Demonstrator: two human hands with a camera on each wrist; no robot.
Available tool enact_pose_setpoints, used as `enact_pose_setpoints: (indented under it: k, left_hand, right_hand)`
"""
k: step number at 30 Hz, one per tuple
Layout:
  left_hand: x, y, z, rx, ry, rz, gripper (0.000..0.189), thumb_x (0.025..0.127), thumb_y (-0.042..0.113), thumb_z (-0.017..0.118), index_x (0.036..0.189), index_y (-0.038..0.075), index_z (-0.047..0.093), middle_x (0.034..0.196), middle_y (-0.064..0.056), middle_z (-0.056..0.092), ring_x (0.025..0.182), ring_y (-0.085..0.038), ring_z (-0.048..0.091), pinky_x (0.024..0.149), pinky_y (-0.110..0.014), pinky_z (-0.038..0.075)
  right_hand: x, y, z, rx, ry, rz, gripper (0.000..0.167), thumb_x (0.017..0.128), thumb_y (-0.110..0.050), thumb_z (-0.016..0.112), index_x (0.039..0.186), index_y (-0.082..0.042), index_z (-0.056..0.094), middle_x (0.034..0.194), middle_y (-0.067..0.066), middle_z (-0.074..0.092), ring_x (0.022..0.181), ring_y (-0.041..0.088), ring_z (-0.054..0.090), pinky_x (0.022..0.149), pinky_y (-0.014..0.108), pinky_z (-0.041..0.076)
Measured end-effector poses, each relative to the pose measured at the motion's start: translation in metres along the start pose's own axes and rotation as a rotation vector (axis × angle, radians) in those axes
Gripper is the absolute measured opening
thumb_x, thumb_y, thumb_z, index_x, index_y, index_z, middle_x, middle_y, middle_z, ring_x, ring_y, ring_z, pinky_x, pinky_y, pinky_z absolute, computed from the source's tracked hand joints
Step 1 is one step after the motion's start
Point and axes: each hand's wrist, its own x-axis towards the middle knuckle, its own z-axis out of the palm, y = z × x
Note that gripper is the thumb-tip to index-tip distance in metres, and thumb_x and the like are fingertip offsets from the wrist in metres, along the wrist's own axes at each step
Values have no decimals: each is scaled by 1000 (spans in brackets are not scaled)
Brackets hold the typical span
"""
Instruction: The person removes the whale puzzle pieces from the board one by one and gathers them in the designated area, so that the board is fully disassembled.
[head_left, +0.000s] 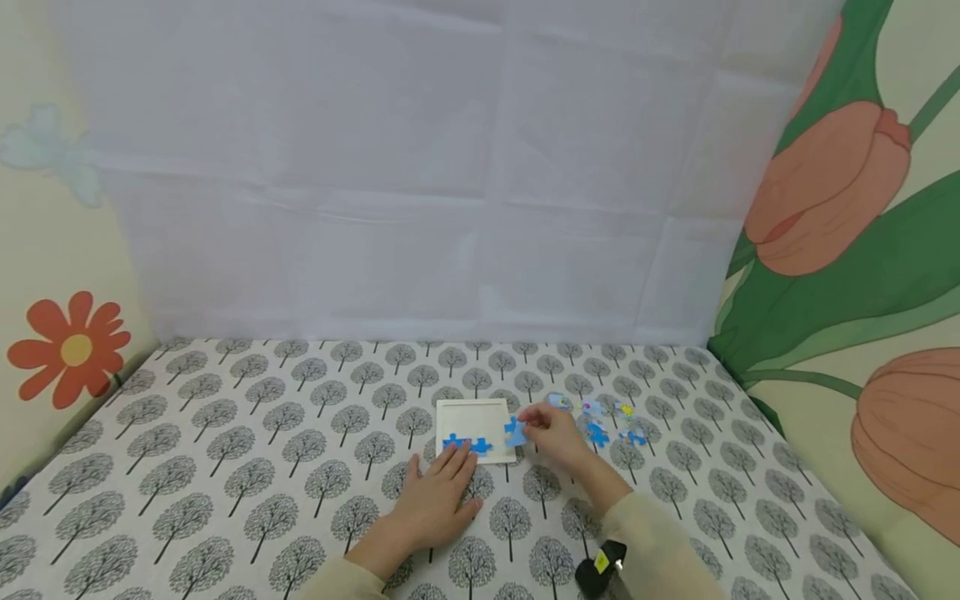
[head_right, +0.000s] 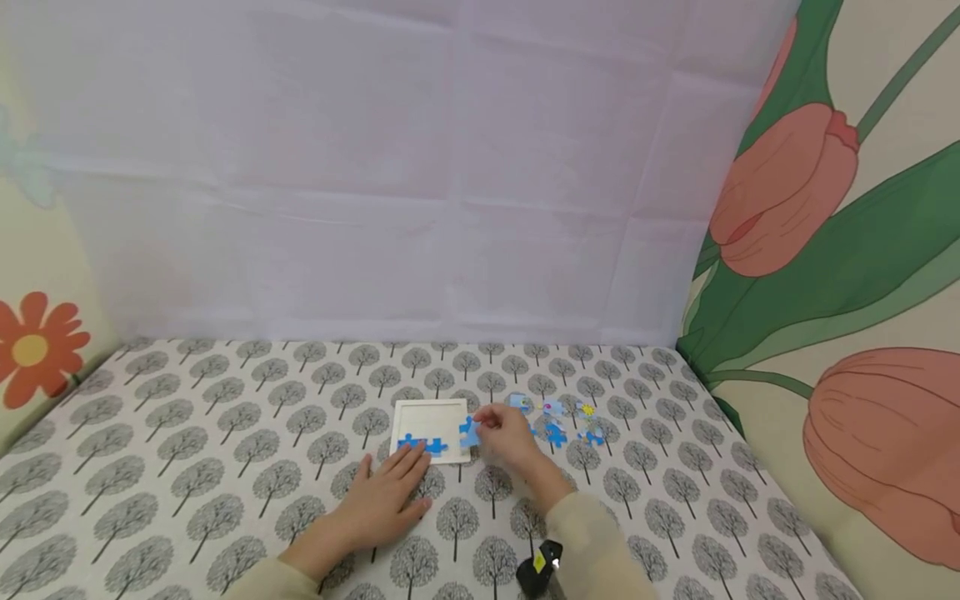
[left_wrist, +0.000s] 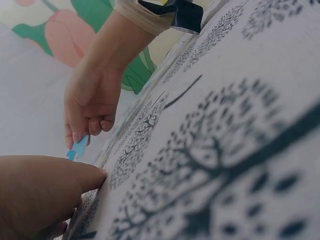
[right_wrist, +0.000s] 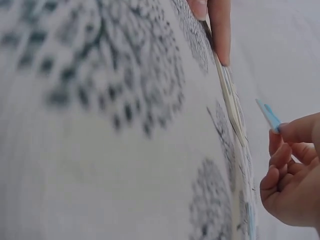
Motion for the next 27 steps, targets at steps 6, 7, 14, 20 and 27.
enact_pose_setpoints:
  k: [6, 7, 14, 20, 27]
  left_hand:
    - [-1, 1, -2, -7, -5, -5, 59, 87, 39, 43, 133, 2, 32, 139, -12, 23, 126, -29, 18, 90, -63, 7]
    - [-2, 1, -3, -8, -7, -6, 59, 88, 39, 43, 133, 2, 32, 139, -12, 23, 126, -29, 18, 90, -63, 7]
    - [-1, 1, -1, -12, -9, -11, 59, 88, 39, 42, 133, 3, 31, 139, -12, 22, 126, -29, 16, 91, -63, 6]
    - [-1, 0, 1, -11, -1, -6, 59, 88, 39, 43, 133, 3, 31, 139, -11, 22, 126, -29, 17, 91, -62, 7]
    - [-1, 0, 0, -7, -1, -9, 59, 88, 39, 43, 133, 3, 32, 139, -11, 22, 126, -28, 17, 91, -62, 6]
  right_hand:
    - [2, 4, -13, 22, 13, 70, 13, 77, -1, 57, 90, -3, 60, 79, 4, 56, 71, 15, 50, 61, 26, 45]
    - [2, 4, -16, 21, 18, 77, 13, 78, 0, 57, 90, -3, 60, 79, 3, 56, 71, 15, 51, 62, 26, 45]
    - [-7, 3, -36, 31, 44, 54, 12, 78, 1, 57, 88, -2, 60, 79, 5, 56, 72, 17, 52, 63, 28, 45]
    - [-14, 9, -57, 34, 50, 8, 10, 79, 3, 56, 89, 2, 59, 75, 6, 54, 68, 16, 49, 59, 27, 43]
    - [-20, 13, -77, 41, 68, 32, 12, 80, 3, 55, 91, 4, 59, 75, 5, 55, 69, 18, 50, 59, 28, 43]
